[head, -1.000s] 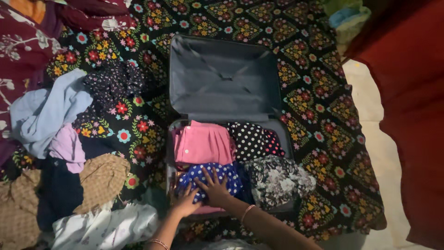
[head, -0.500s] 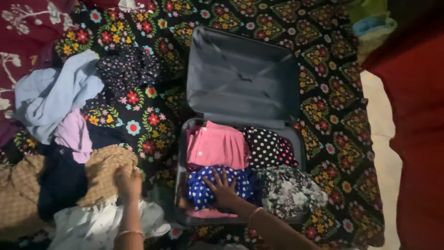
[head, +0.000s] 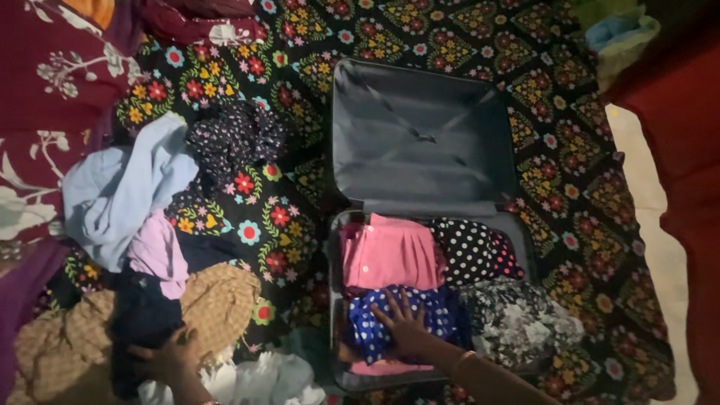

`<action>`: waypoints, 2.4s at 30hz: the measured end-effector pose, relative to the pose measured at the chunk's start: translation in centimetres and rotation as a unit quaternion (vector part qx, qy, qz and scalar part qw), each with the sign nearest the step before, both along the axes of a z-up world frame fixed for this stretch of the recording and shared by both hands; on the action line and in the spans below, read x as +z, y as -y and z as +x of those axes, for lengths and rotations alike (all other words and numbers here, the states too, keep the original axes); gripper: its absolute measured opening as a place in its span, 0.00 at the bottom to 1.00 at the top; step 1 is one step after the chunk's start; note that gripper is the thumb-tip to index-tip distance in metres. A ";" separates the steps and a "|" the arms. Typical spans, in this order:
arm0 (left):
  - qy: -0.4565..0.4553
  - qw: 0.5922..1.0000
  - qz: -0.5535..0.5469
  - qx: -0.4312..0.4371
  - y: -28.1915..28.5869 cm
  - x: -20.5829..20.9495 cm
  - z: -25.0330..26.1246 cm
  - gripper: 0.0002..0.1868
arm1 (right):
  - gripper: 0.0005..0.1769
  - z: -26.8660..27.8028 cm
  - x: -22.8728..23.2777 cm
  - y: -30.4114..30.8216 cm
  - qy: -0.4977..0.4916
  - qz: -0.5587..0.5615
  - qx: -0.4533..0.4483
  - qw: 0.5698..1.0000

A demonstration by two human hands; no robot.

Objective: The person folds various clothing items including a blue polka dot top, dark blue pants, a pink top, a light blue shirt, and a floral dress, then places them neatly into an open suitcase on a bed.

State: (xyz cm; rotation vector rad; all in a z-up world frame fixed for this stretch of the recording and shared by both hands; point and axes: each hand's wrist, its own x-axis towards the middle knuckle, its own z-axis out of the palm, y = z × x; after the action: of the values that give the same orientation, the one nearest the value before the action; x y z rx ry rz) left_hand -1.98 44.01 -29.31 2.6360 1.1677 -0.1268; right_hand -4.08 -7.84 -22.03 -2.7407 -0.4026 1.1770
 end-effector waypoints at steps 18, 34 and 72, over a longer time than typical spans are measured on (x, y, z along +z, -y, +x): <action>0.461 0.808 -0.367 0.027 1.0 0.4 1.9 0.12 | 0.72 0.1 -0.1 0.1 0.021 -0.018 0.039 0.999; 0.335 0.413 -0.840 -0.107 18.5 20.7 8.6 0.25 | 0.44 2.8 -0.5 -0.2 0.050 0.341 -0.181 0.921; 0.342 0.688 -0.329 -0.549 41.2 35.3 2.2 0.50 | 0.12 10.4 22.3 15.7 0.400 0.515 -0.284 0.703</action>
State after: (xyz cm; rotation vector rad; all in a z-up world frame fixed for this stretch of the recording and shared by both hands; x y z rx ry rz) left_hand 0.18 2.85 5.96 1.9747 -0.6752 0.1888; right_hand 6.28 -23.50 0.27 -1.8731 -0.1492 -0.4134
